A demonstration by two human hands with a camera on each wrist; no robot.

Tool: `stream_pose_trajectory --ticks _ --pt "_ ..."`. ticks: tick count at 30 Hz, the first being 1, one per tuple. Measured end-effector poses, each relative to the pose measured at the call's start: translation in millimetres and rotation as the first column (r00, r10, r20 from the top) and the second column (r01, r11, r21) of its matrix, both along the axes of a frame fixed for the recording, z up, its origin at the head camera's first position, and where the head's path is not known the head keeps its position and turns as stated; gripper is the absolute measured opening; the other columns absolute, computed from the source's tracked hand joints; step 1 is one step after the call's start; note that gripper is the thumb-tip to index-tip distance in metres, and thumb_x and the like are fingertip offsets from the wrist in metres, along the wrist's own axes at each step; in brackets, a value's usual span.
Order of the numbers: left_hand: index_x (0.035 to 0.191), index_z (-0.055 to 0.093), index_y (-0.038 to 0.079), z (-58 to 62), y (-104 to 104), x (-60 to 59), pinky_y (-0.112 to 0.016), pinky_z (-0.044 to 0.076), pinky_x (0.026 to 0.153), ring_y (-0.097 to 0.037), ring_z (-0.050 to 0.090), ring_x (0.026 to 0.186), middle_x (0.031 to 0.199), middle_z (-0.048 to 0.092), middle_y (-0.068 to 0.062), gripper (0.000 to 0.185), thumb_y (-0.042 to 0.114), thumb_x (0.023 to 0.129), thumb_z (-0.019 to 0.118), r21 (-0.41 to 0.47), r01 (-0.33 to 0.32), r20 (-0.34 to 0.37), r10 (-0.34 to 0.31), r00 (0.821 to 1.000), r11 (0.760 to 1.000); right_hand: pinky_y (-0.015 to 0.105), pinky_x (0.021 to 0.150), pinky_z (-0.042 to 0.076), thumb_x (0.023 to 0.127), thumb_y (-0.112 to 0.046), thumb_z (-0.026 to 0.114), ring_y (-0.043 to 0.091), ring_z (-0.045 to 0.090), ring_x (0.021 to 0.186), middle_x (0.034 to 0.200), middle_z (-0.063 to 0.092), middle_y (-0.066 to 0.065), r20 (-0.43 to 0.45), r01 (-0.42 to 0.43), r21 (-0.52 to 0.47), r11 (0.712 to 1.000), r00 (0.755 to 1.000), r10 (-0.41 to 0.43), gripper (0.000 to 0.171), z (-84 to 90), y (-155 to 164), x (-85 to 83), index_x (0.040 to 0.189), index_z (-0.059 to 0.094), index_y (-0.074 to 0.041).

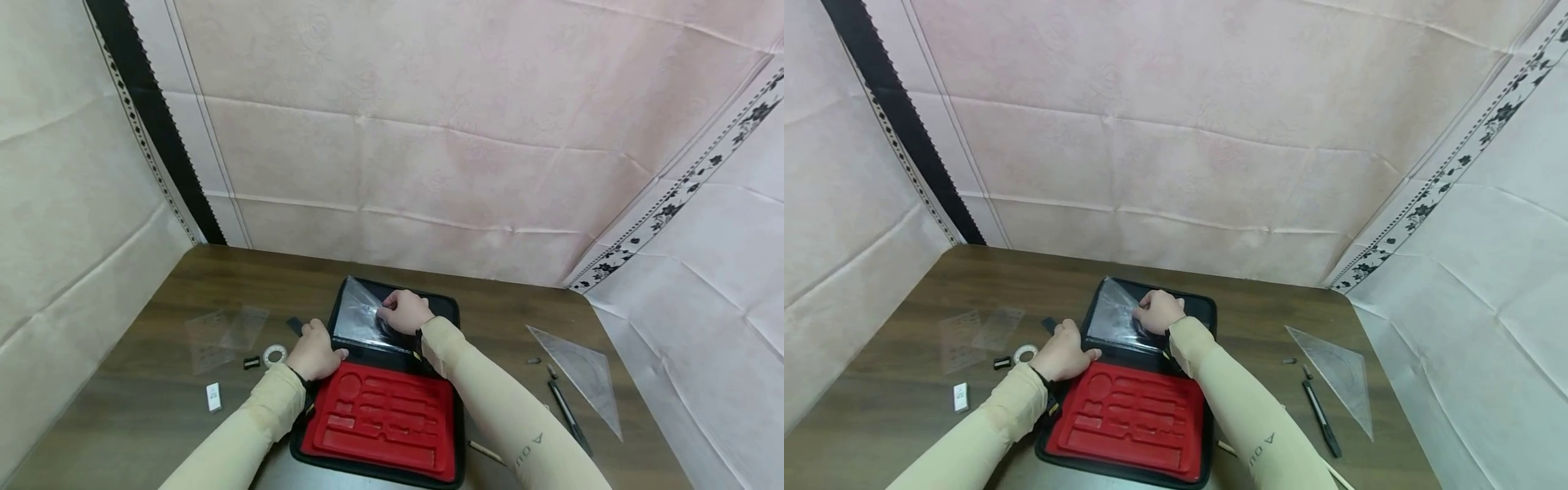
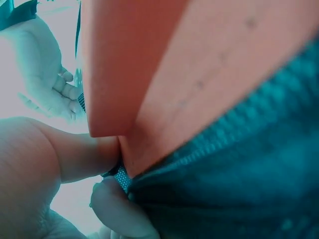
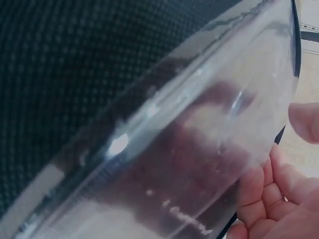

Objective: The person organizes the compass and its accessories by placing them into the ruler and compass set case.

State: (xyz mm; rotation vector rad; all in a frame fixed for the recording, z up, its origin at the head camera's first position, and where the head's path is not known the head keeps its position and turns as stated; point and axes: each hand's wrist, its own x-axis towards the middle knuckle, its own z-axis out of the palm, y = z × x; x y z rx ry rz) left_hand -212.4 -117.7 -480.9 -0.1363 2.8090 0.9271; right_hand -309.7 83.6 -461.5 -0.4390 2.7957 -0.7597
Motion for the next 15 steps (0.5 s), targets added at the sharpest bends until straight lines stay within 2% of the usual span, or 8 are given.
stream_pose_trajectory --ticks 4,10,15 --pt "0.129 0.029 -0.018 1.9 0 0.5 -0.050 0.048 0.084 -0.040 0.058 0.094 0.113 0.043 -0.033 0.078 0.028 0.085 0.074 0.004 0.005 0.004 -0.005 1.000 1.000 0.044 0.092 0.028 0.092 -0.036 0.064 0.013 0.059 0.089 0.092 0.065 -0.007 -0.009 -0.013 0.000 1.000 1.000 0.013 0.025 -0.2 3 2.4 0.104 0.068 -0.015" --pt "0.128 0.031 -0.019 3.1 -2 1.2 -0.050 0.049 0.082 -0.039 0.059 0.091 0.110 0.044 -0.033 0.078 0.029 0.085 0.074 -0.001 0.029 0.006 -0.029 1.000 1.000 0.042 0.091 0.029 0.096 -0.030 0.059 0.015 0.056 0.101 0.104 0.064 -0.006 -0.020 -0.085 0.038 0.996 0.996 0.085 0.028 -2.0 11 5.9 0.118 0.066 -0.016" --pt "0.130 0.029 -0.020 2.5 -5 0.8 -0.051 0.049 0.084 -0.040 0.059 0.095 0.114 0.044 -0.034 0.080 0.030 0.085 0.074 0.000 0.047 0.006 -0.047 0.999 0.999 0.040 0.097 0.037 0.097 -0.026 0.059 0.022 0.052 0.111 0.112 0.062 0.001 -0.087 -0.079 0.003 0.997 0.993 0.079 0.027 7.6 41 3.7 0.119 0.066 -0.012"
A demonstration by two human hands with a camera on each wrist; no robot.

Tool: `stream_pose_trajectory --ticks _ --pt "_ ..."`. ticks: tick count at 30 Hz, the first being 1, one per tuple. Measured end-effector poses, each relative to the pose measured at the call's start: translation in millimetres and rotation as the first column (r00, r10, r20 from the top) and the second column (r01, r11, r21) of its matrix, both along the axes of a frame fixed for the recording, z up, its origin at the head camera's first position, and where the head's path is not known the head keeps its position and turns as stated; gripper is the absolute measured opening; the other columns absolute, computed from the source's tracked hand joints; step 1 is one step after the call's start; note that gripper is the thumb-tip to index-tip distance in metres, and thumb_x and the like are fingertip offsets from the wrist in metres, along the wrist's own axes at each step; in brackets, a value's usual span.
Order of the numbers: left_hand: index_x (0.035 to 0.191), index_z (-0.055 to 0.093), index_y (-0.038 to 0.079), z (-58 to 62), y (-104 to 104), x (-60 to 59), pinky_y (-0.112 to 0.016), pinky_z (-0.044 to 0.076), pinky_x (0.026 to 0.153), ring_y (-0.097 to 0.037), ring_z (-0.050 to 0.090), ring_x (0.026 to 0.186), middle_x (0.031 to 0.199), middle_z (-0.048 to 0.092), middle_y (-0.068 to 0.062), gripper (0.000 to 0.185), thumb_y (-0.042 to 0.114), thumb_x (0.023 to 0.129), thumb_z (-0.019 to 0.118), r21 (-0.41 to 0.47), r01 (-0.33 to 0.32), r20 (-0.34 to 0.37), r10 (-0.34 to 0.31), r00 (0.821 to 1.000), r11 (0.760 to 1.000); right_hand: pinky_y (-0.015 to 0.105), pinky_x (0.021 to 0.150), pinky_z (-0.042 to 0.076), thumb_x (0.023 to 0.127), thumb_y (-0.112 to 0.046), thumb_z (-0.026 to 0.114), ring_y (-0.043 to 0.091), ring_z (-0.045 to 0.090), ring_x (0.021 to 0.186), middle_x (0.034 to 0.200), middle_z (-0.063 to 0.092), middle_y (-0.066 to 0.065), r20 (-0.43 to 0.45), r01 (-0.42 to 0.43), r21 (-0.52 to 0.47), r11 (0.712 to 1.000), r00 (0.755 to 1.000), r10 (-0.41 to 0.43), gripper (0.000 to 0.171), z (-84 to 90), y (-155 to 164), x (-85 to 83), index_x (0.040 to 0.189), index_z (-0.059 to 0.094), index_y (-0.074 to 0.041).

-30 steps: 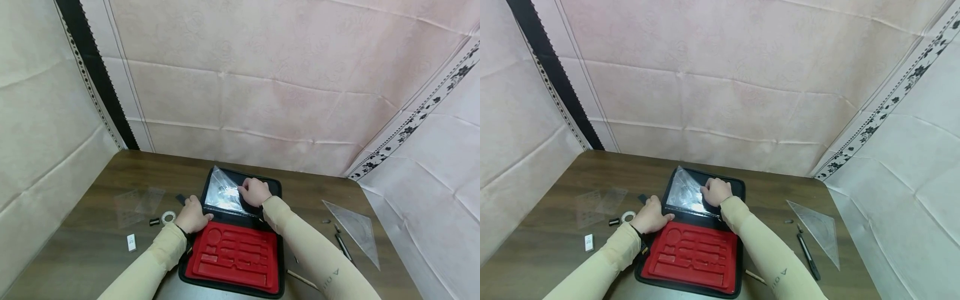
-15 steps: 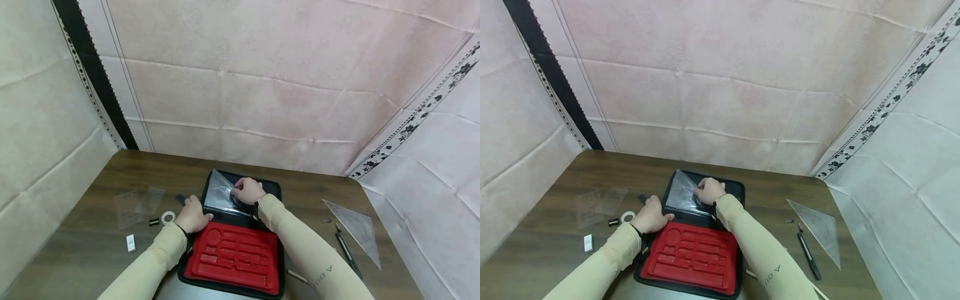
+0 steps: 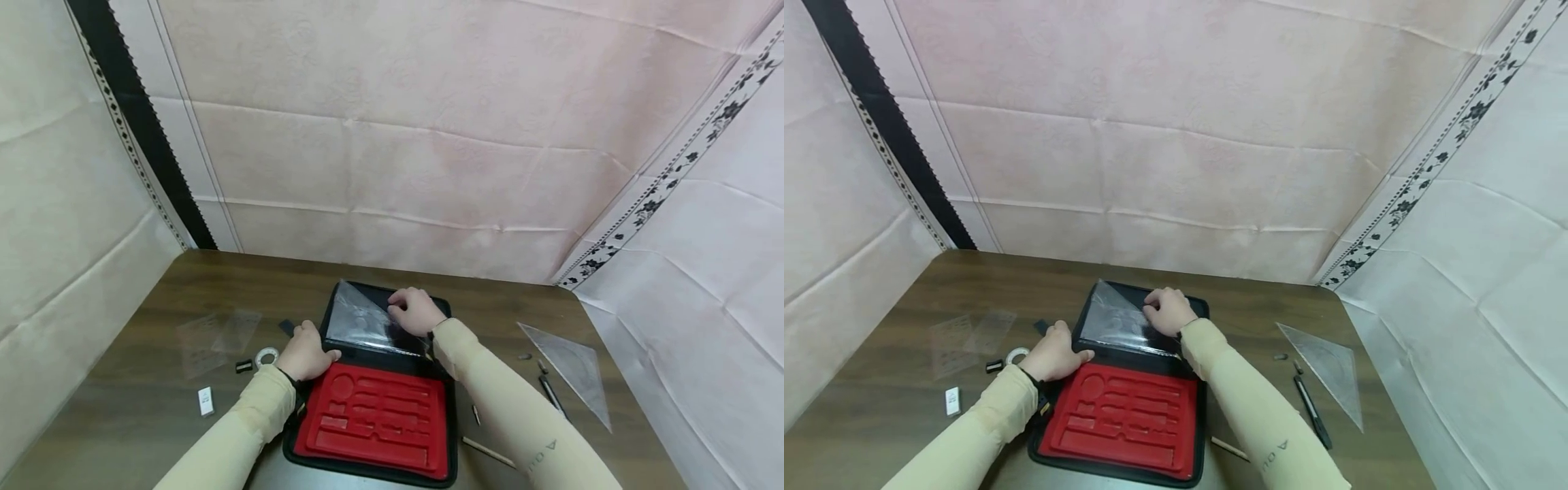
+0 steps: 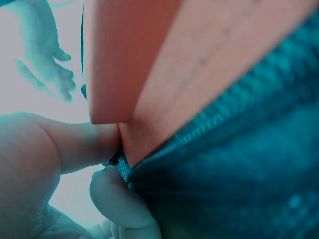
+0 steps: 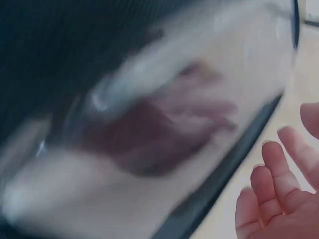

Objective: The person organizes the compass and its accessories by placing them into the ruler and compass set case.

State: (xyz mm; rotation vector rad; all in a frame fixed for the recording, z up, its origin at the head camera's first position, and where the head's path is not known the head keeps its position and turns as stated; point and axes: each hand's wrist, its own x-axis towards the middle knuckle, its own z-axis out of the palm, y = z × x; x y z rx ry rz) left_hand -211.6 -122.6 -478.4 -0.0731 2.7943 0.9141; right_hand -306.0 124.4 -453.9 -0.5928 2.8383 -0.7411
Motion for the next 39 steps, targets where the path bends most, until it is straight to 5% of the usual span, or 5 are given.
stream_pose_trajectory --ticks 7,18,25,33,39 --pt "0.131 0.028 -0.020 -1.9 -4 0.6 -0.053 0.048 0.085 -0.042 0.059 0.097 0.113 0.044 -0.035 0.082 0.030 0.085 0.074 0.008 0.002 -0.001 -0.002 1.000 1.000 0.048 0.097 0.040 0.097 -0.027 0.058 0.033 0.052 0.117 0.124 0.058 0.018 0.020 0.194 -0.010 0.981 0.981 -0.194 0.038 14.3 106 -5.6 0.125 0.059 -0.001" --pt "0.131 0.025 -0.024 0.1 -9 4.2 -0.052 0.048 0.085 -0.045 0.059 0.097 0.115 0.042 -0.038 0.083 0.028 0.086 0.072 -0.007 0.013 -0.018 -0.013 1.000 1.000 0.058 0.090 0.042 0.089 -0.055 0.059 0.055 0.044 0.117 0.132 0.040 0.041 0.146 0.395 0.263 0.881 0.886 -0.440 0.090 10.2 271 19.6 0.136 0.033 0.018" --pt "0.130 0.027 -0.023 -3.4 -9 4.4 -0.051 0.048 0.085 -0.043 0.059 0.097 0.114 0.043 -0.037 0.082 0.029 0.086 0.072 -0.005 0.009 -0.020 -0.009 1.000 1.000 0.055 0.083 0.046 0.079 -0.061 0.068 0.051 0.051 0.103 0.117 0.047 0.044 0.199 0.487 0.313 0.815 0.806 -0.558 0.102 9.8 297 35.7 0.125 0.038 0.025" --pt "0.131 0.027 -0.022 -2.2 -2 1.9 -0.052 0.047 0.087 -0.044 0.058 0.100 0.117 0.043 -0.037 0.082 0.030 0.086 0.072 -0.003 0.019 -0.019 -0.019 1.000 1.000 0.063 0.093 0.036 0.056 -0.074 0.077 0.061 0.029 0.115 0.121 0.021 0.054 0.236 0.611 0.403 0.681 0.650 -0.722 0.146 -1.2 299 41.2 0.135 0.001 0.023" --pt "0.132 0.027 -0.022 -0.3 0 1.2 -0.051 0.048 0.086 -0.043 0.058 0.099 0.116 0.043 -0.036 0.082 0.030 0.086 0.072 -0.006 0.023 -0.018 -0.023 1.000 1.000 0.068 0.085 0.038 0.043 -0.086 0.072 0.063 0.036 0.110 0.124 0.023 0.055 0.214 0.635 0.449 0.628 0.607 -0.766 0.159 -7.4 309 41.4 0.138 0.003 0.021"
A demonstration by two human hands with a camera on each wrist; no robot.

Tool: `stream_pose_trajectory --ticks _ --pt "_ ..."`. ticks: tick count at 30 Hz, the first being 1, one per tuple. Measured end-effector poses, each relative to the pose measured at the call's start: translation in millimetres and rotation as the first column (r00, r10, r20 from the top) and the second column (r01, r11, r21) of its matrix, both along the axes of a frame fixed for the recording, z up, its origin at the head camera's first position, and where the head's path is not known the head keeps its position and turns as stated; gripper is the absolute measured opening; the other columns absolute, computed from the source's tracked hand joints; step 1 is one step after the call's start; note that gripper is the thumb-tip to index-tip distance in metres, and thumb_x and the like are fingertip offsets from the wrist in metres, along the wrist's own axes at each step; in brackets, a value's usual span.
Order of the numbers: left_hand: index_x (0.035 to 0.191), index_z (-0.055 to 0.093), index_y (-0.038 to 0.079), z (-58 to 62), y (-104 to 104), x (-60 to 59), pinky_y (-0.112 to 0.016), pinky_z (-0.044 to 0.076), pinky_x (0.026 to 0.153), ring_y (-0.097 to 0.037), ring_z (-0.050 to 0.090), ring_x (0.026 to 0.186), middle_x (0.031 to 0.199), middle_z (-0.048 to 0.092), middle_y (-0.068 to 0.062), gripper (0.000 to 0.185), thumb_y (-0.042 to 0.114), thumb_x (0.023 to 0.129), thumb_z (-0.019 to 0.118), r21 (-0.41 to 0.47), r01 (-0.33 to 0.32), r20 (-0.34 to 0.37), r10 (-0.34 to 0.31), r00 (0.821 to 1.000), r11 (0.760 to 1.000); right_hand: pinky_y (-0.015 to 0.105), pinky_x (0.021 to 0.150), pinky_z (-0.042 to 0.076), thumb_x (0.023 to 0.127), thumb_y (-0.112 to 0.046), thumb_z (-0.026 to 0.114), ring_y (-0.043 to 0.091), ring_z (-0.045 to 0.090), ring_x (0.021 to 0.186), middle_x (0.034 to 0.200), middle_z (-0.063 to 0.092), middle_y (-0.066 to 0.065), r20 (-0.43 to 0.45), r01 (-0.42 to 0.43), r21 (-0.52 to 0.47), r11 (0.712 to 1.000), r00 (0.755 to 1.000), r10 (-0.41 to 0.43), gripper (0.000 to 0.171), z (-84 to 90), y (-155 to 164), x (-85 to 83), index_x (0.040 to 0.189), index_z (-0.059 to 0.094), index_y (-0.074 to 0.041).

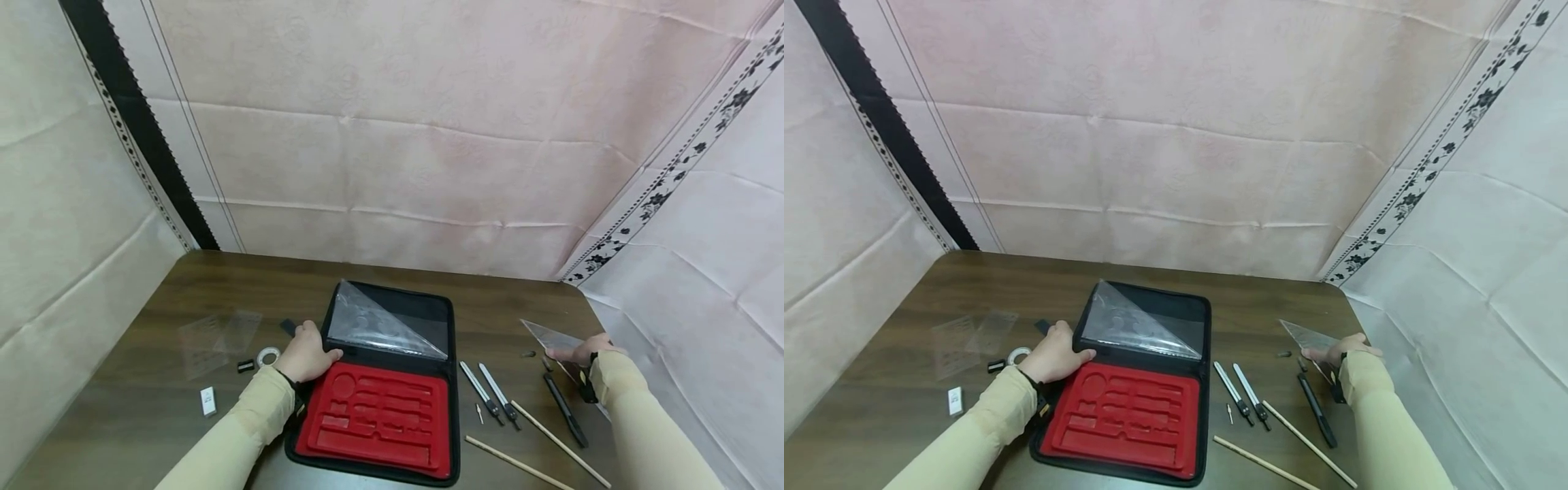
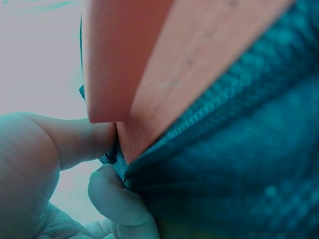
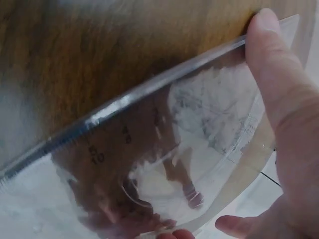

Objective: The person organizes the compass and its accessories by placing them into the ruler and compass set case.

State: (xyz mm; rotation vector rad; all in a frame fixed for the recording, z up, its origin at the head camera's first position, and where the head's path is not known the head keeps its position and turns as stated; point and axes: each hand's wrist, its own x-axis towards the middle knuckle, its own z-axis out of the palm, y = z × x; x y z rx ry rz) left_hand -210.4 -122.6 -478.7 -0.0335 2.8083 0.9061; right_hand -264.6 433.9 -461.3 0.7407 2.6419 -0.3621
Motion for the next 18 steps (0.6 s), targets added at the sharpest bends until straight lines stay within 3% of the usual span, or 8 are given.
stream_pose_trajectory --ticks 7,11,18 --pt "0.135 0.024 -0.020 -2.0 0 -0.7 -0.052 0.047 0.088 -0.044 0.057 0.103 0.122 0.041 -0.037 0.084 0.030 0.087 0.071 0.000 -0.005 0.012 0.005 1.000 1.000 0.065 0.091 0.036 0.045 -0.087 0.070 0.062 0.036 0.110 0.122 0.027 0.053 -0.029 -0.002 -0.064 0.998 1.000 0.000 0.156 -6.0 7 6.8 0.133 0.005 0.025" --pt "0.136 0.023 -0.019 -2.6 1 -1.5 -0.052 0.048 0.088 -0.043 0.057 0.104 0.123 0.041 -0.037 0.084 0.030 0.088 0.071 0.001 0.001 0.017 -0.001 1.000 1.000 0.068 0.087 0.036 0.044 -0.087 0.070 0.063 0.034 0.110 0.121 0.024 0.054 -0.039 0.036 -0.032 0.999 0.999 -0.037 0.156 -6.4 6 9.8 0.133 0.007 0.025" --pt "0.135 0.024 -0.020 0.8 1 0.1 -0.053 0.047 0.087 -0.044 0.057 0.103 0.120 0.041 -0.037 0.083 0.029 0.087 0.071 0.008 -0.004 0.019 0.003 1.000 1.000 0.061 0.081 0.039 0.036 -0.086 0.072 0.059 0.034 0.099 0.103 0.026 0.049 -0.093 0.004 0.083 0.997 0.996 0.004 0.158 -5.1 4 1.7 0.128 0.016 0.029"
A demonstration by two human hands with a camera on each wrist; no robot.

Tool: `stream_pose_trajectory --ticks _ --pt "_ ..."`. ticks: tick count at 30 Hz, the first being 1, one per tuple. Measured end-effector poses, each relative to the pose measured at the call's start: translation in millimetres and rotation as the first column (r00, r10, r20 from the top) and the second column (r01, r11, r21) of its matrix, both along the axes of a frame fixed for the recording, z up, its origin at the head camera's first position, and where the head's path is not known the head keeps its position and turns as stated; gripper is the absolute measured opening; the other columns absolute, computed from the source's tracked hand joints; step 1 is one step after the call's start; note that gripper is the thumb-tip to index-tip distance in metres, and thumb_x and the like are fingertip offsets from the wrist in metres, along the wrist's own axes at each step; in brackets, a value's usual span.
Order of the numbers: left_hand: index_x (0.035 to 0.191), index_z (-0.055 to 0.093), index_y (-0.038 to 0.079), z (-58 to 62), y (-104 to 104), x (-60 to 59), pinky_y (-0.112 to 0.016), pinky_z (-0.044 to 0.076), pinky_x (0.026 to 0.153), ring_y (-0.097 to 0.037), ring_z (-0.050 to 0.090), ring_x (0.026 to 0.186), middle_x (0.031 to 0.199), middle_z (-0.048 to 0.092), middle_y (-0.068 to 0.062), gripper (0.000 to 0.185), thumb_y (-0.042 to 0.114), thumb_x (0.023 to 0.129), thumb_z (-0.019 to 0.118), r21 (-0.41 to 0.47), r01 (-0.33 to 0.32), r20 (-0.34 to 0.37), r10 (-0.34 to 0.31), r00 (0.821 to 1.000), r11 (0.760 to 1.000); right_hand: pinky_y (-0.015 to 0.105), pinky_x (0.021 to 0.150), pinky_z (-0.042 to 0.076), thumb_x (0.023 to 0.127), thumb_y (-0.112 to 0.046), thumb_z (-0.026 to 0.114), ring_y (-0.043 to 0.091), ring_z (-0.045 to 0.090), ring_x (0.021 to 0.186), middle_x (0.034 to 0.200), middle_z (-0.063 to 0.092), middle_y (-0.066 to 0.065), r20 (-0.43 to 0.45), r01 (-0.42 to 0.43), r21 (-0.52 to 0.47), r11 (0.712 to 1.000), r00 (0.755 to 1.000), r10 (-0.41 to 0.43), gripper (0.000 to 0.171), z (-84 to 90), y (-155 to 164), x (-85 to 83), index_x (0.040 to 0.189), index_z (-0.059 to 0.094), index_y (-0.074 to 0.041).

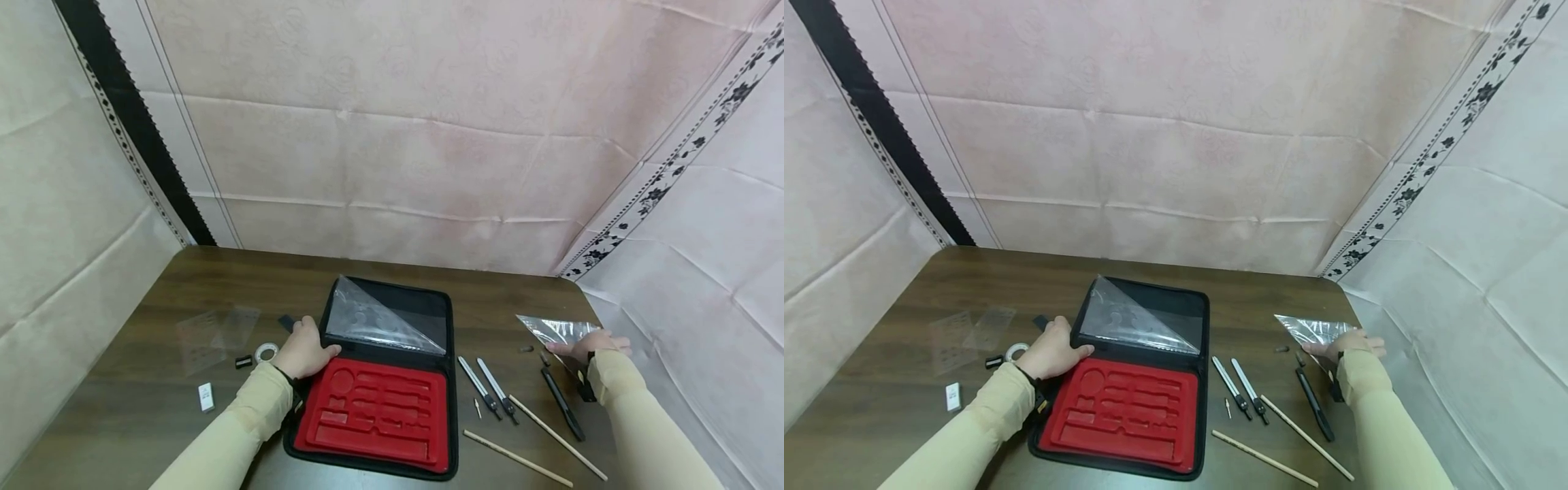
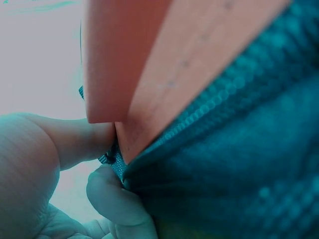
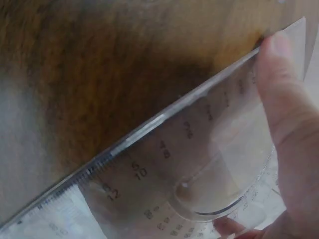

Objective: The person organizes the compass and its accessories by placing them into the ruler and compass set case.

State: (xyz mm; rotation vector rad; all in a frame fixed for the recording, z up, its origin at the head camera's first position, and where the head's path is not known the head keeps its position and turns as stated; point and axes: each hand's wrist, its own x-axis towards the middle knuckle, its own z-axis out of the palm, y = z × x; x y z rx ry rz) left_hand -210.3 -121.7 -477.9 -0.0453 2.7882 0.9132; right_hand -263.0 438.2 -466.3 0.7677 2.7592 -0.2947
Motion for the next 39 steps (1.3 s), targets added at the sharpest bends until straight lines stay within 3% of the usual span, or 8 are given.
stream_pose_trajectory --ticks 6,11,15,19,25,28,32,39 --pt "0.135 0.024 -0.020 -0.7 -2 1.6 -0.053 0.047 0.088 -0.044 0.057 0.103 0.120 0.041 -0.037 0.083 0.030 0.088 0.070 0.003 -0.006 0.003 0.006 1.000 1.000 0.063 0.081 0.038 0.051 -0.076 0.077 0.058 0.035 0.099 0.105 0.028 0.050 -0.066 -0.043 -0.023 0.999 0.997 0.041 0.138 10.9 0 -0.1 0.126 0.025 0.028" --pt "0.137 0.023 -0.019 -3.1 -5 1.9 -0.053 0.047 0.089 -0.044 0.056 0.105 0.123 0.041 -0.036 0.083 0.031 0.088 0.070 0.005 -0.022 0.010 0.022 1.000 1.000 0.068 0.082 0.035 0.084 -0.050 0.066 0.061 0.043 0.098 0.107 0.047 0.046 -0.118 -0.227 0.036 0.973 0.966 0.230 0.073 31.1 -2 2.3 0.105 0.054 0.019" --pt "0.135 0.026 -0.019 -4.0 -7 1.4 -0.053 0.047 0.089 -0.044 0.056 0.105 0.121 0.042 -0.036 0.081 0.030 0.087 0.070 0.015 -0.029 0.007 0.029 1.000 0.999 0.050 0.072 0.045 0.095 -0.024 0.053 0.040 0.057 0.078 0.083 0.061 0.025 -0.206 -0.361 -0.050 0.931 0.916 0.345 0.034 45.2 -3 0.0 0.088 0.058 0.010" --pt "0.127 0.034 -0.018 -5.5 -12 -0.4 -0.052 0.046 0.089 -0.042 0.055 0.105 0.117 0.046 -0.033 0.071 0.030 0.088 0.070 0.038 -0.005 -0.004 0.005 1.000 0.999 0.039 0.064 0.042 0.100 -0.020 0.047 0.027 0.055 0.070 0.073 0.058 0.011 -0.290 -0.420 -0.129 0.898 0.882 0.371 0.028 59.3 -9 -4.6 0.087 0.055 0.004" --pt "0.116 0.049 -0.014 -0.1 -19 -5.2 -0.047 0.050 0.083 -0.032 0.061 0.095 0.104 0.060 -0.024 0.054 0.028 0.088 0.071 0.069 0.005 -0.048 -0.001 0.999 0.998 0.040 0.067 0.041 0.104 -0.033 0.043 0.031 0.053 0.081 0.090 0.058 0.018 -0.417 -0.481 -0.138 0.866 0.821 0.390 0.038 89.1 -42 -15.4 0.104 0.054 0.004" --pt "0.121 0.049 -0.013 1.9 -16 -8.5 -0.047 0.051 0.081 -0.033 0.062 0.097 0.107 0.062 -0.024 0.059 0.029 0.086 0.073 0.075 -0.022 -0.085 0.028 0.996 0.997 0.035 0.067 0.042 0.103 -0.035 0.046 0.025 0.054 0.080 0.093 0.059 0.018 -0.522 -0.534 -0.231 0.813 0.773 0.359 0.039 96.6 -70 -22.6 0.106 0.056 0.002" --pt "0.127 0.047 -0.013 5.3 -11 -14.7 -0.047 0.050 0.083 -0.034 0.061 0.101 0.112 0.062 -0.024 0.070 0.029 0.081 0.079 0.117 -0.063 -0.065 0.071 0.995 0.991 0.030 0.066 0.046 0.101 -0.033 0.051 0.018 0.053 0.074 0.089 0.056 0.015 -0.600 -0.602 -0.395 0.694 0.741 0.300 0.037 103.4 -115 -32.6 0.107 0.057 0.003" --pt "0.128 0.049 -0.014 7.2 -11 -22.2 -0.045 0.048 0.087 -0.033 0.056 0.108 0.126 0.054 -0.029 0.070 0.024 0.079 0.081 0.150 -0.031 0.049 0.023 0.999 0.988 0.032 0.072 0.050 0.100 -0.034 0.052 0.014 0.052 0.072 0.100 0.058 0.015 -0.612 -0.591 -0.573 0.568 0.770 0.184 0.038 103.8 -187 -53.5 0.113 0.056 0.001"
